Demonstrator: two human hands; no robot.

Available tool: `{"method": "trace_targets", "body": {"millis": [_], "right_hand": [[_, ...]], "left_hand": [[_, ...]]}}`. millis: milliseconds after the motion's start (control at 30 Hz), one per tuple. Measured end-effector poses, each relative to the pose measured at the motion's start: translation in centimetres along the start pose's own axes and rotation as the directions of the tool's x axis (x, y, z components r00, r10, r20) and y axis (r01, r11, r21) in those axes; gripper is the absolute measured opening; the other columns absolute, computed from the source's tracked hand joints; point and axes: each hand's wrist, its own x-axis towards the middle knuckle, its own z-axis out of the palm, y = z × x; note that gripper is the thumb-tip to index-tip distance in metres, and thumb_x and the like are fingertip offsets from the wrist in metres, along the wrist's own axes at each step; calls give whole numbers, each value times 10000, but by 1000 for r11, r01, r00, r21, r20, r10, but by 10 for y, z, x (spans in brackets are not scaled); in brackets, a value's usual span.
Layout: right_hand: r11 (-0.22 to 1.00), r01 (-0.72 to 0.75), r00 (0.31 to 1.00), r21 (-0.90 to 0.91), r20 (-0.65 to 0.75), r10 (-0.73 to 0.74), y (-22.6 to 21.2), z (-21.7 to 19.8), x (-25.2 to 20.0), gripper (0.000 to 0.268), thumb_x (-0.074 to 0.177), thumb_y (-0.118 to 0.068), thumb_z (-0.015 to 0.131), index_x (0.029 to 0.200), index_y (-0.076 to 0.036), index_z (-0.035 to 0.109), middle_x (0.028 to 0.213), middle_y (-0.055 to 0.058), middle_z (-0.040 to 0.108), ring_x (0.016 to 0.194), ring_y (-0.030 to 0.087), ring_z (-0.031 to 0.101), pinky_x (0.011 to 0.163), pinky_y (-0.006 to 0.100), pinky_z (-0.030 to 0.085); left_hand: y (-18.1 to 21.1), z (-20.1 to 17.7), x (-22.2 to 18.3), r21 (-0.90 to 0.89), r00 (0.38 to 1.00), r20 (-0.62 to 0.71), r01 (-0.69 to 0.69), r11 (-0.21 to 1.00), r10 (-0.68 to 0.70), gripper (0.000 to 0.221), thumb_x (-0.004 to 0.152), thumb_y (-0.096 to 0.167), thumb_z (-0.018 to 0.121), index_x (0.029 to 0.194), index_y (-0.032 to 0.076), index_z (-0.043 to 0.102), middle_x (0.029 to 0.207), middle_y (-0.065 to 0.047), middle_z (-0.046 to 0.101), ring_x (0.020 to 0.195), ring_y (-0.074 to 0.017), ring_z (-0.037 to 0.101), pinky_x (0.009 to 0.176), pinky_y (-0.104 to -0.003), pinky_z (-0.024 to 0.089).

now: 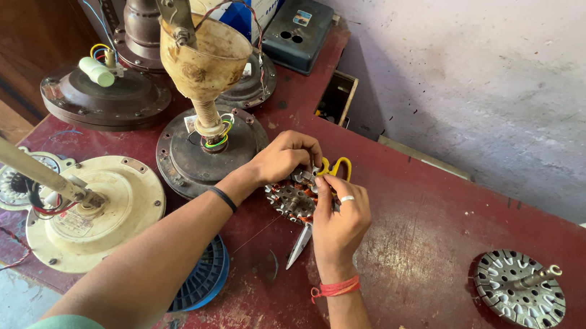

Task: The person winds copper wire around the slots of a motor stator by hand, repeatedly pulling wire from a blue spool and inserting it into the stator slots. The person uses a pair of scissors to cut the wire after each winding cycle.

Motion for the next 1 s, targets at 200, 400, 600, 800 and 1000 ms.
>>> {"method": "trace_targets", "body": {"millis": [200, 400, 600, 800, 1000], "right_hand": [[999, -42, 998, -3, -51, 42, -4, 5, -4, 132, 954, -118, 758, 1012, -1, 741, 875, 123, 713, 752, 215, 684, 642, 343, 536], [992, -126, 990, -26, -66, 124, -6, 5, -4, 163, 938, -160, 772, 978, -3, 761, 819, 112, 717, 678, 204, 681, 601, 332, 519], [983, -127, 992, -130, -26, 125, -15, 10, 7, 241, 944, -244, 765, 913, -5, 778, 778, 122, 695, 679, 243, 664, 605, 385, 497], [992, -127, 990, -12, 54, 128, -37, 15, 8, 215, 938, -213, 760, 916, 0, 776, 743, 105, 691, 635, 227, 657, 564, 370, 483], [988, 126, 990, 86, 57, -131, -60, 4, -8, 138, 969, -143, 731, 977, -5, 738, 848, 87, 723, 786, 216, 686, 681, 353, 534]], "left_hand": [[-1, -1, -1, -55, 1000, 16, -13, 998, 14, 206, 764, 54, 491, 820, -44, 664, 793, -93, 693, 730, -154, 636, 691, -283, 517], [5, 0, -1, -61, 994, 105, -7, 998, 14, 224, 738, 58, 489, 830, -41, 668, 800, -96, 695, 712, -162, 636, 675, -297, 510], [12, 5, -4, 40, 992, 123, -15, 999, 10, 282, 792, 102, 461, 894, -32, 687, 789, -91, 681, 763, -164, 610, 723, -315, 495], [8, 3, -1, 20, 992, 128, 0, 1000, -2, 275, 797, 99, 456, 872, -33, 685, 793, -91, 680, 753, -165, 615, 710, -319, 501], [5, 0, 0, -71, 974, 52, 222, 972, -219, 283, 815, 92, 416, 875, -30, 665, 726, -137, 686, 636, -199, 647, 613, -343, 517]]}}
